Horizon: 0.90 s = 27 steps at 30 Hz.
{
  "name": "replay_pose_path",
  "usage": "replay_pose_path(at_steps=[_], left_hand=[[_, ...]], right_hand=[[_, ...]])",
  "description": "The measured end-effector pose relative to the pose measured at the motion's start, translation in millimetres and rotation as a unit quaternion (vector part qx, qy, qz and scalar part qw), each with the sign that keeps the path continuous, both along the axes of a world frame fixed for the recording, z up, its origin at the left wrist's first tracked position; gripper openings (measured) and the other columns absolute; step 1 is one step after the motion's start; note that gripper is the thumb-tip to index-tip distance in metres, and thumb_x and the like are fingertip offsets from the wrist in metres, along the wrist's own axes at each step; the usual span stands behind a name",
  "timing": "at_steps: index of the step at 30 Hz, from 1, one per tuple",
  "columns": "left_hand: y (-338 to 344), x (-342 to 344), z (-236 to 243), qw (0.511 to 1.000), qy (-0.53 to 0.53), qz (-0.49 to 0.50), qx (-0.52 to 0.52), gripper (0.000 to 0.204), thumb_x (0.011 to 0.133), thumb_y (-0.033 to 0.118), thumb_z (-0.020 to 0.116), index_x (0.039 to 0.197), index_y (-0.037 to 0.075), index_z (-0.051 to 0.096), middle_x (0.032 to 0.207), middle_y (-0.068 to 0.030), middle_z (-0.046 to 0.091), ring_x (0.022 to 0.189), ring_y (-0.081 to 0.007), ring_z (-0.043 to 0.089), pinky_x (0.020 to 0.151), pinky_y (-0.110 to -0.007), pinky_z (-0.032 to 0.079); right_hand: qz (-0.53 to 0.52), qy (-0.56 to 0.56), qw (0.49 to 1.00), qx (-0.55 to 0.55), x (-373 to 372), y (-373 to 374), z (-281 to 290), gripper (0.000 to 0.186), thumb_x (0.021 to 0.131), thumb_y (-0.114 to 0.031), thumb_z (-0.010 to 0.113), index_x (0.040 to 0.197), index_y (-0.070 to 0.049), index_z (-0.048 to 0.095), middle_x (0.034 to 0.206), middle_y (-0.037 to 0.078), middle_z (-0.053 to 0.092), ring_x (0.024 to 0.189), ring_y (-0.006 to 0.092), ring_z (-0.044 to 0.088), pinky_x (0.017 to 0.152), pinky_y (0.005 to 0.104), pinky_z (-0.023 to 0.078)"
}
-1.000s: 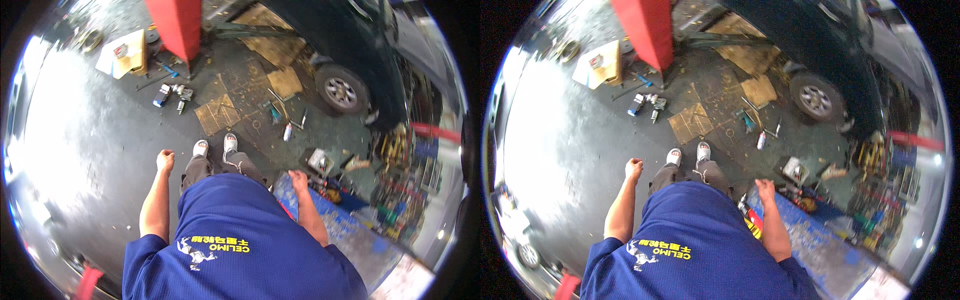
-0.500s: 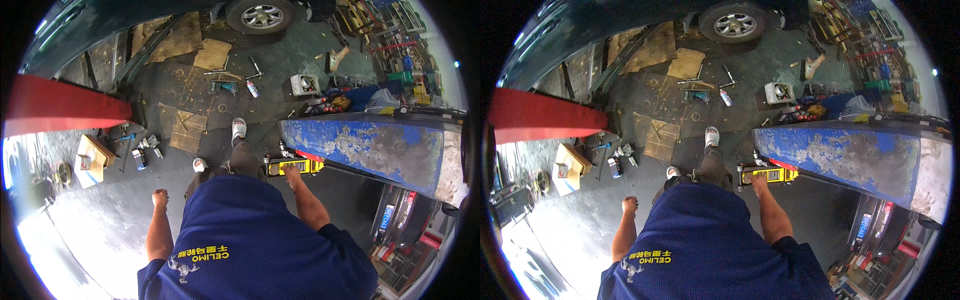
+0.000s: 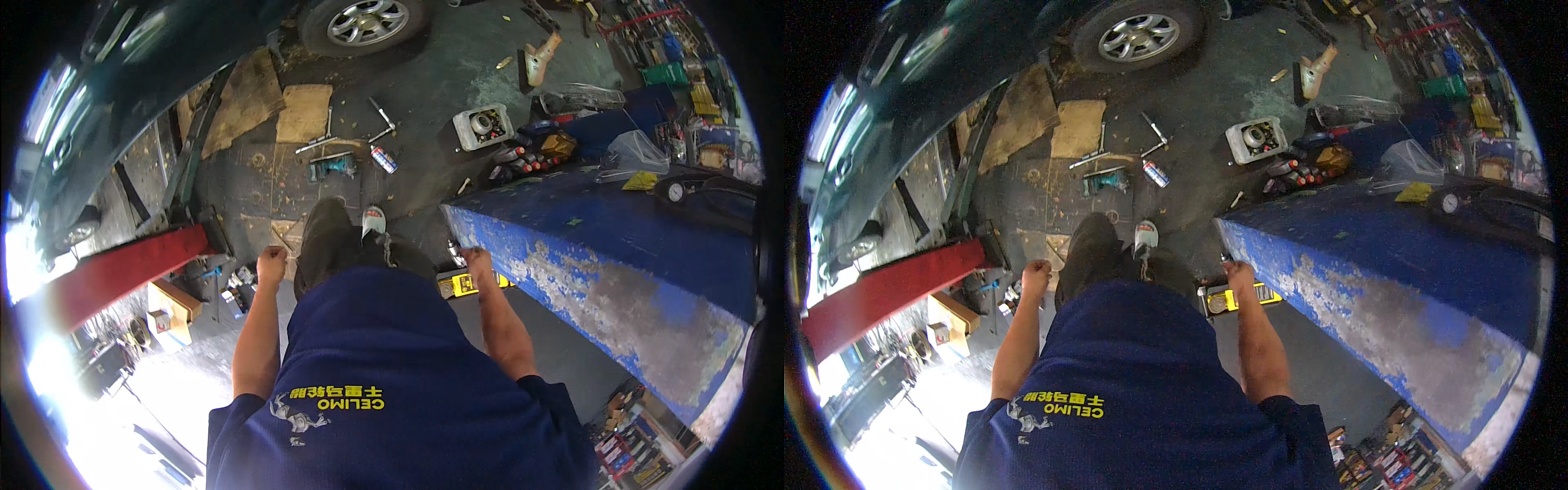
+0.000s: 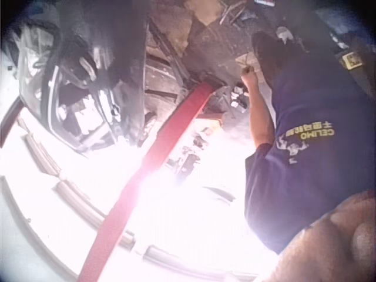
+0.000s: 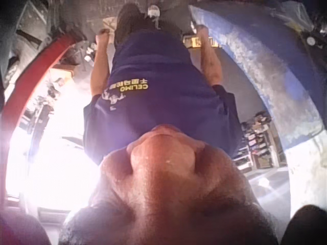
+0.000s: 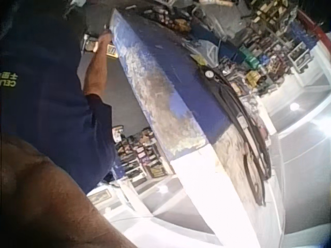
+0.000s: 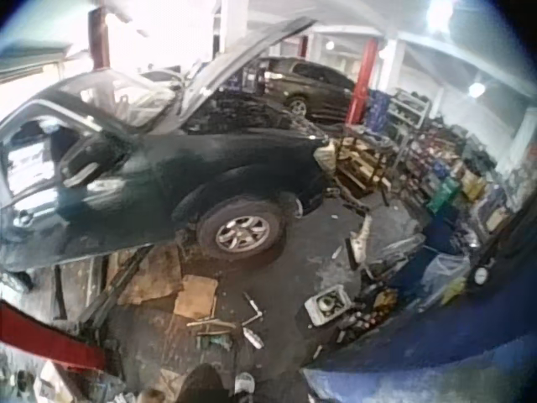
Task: The person walks through a garage, then squats to remove a bolt from a metal bar under a car. They then sit on the floor and use a wrench to loosen a bolt on an exhaust pipe, removing the bolt and placing it in a tool tray.
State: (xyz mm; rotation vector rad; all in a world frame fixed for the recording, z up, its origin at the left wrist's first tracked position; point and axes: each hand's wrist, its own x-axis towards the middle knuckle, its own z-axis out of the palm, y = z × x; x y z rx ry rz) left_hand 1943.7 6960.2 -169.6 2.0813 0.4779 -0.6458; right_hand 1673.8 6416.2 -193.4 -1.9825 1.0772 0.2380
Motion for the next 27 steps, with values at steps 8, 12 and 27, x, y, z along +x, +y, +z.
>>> replay_pose_path(at_steps=[8,12,27], left_hand=[[-139.8,161.0,-39.6,0.966,0.001,-0.229,0.118,0.026,0.087,0.021,0.072,0.104,0.001,0.073,0.082,-0.0078,0.074,0.067,-0.0147,0.067,0.061,-0.031,0.053],[-219.0,240.6,-83.9,0.927,0.024,-0.314,0.202,0.033,0.085,0.034,0.07,0.106,0.008,0.075,0.088,-0.0139,0.075,0.075,-0.0244,0.073,0.07,-0.038,0.057],[-508.7,449.4,-76.5,0.87,0.079,-0.459,0.162,0.025,0.088,0.03,0.065,0.099,0.01,0.074,0.097,-0.0154,0.073,0.094,-0.0318,0.07,0.082,-0.044,0.055]], right_hand=[[-0.255,-0.116,0.943,0.179,183.3,-86.3,81.9,0.022,0.09,-0.027,0.073,0.087,-0.006,0.066,0.065,-0.003,0.051,0.054,0.008,0.045,0.049,0.0278,0.038],[-0.334,-0.129,0.912,0.202,216.7,-121.0,88.0,0.027,0.09,-0.03,0.074,0.093,-0.004,0.068,0.064,-0.005,0.05,0.05,0.0076,0.041,0.045,0.0272,0.032],[-0.433,-0.023,0.882,0.185,366.0,-376.6,121.2,0.016,0.094,-0.024,0.07,0.089,-0.012,0.061,0.066,-0.007,0.045,0.05,0.0065,0.039,0.046,0.0252,0.032]])
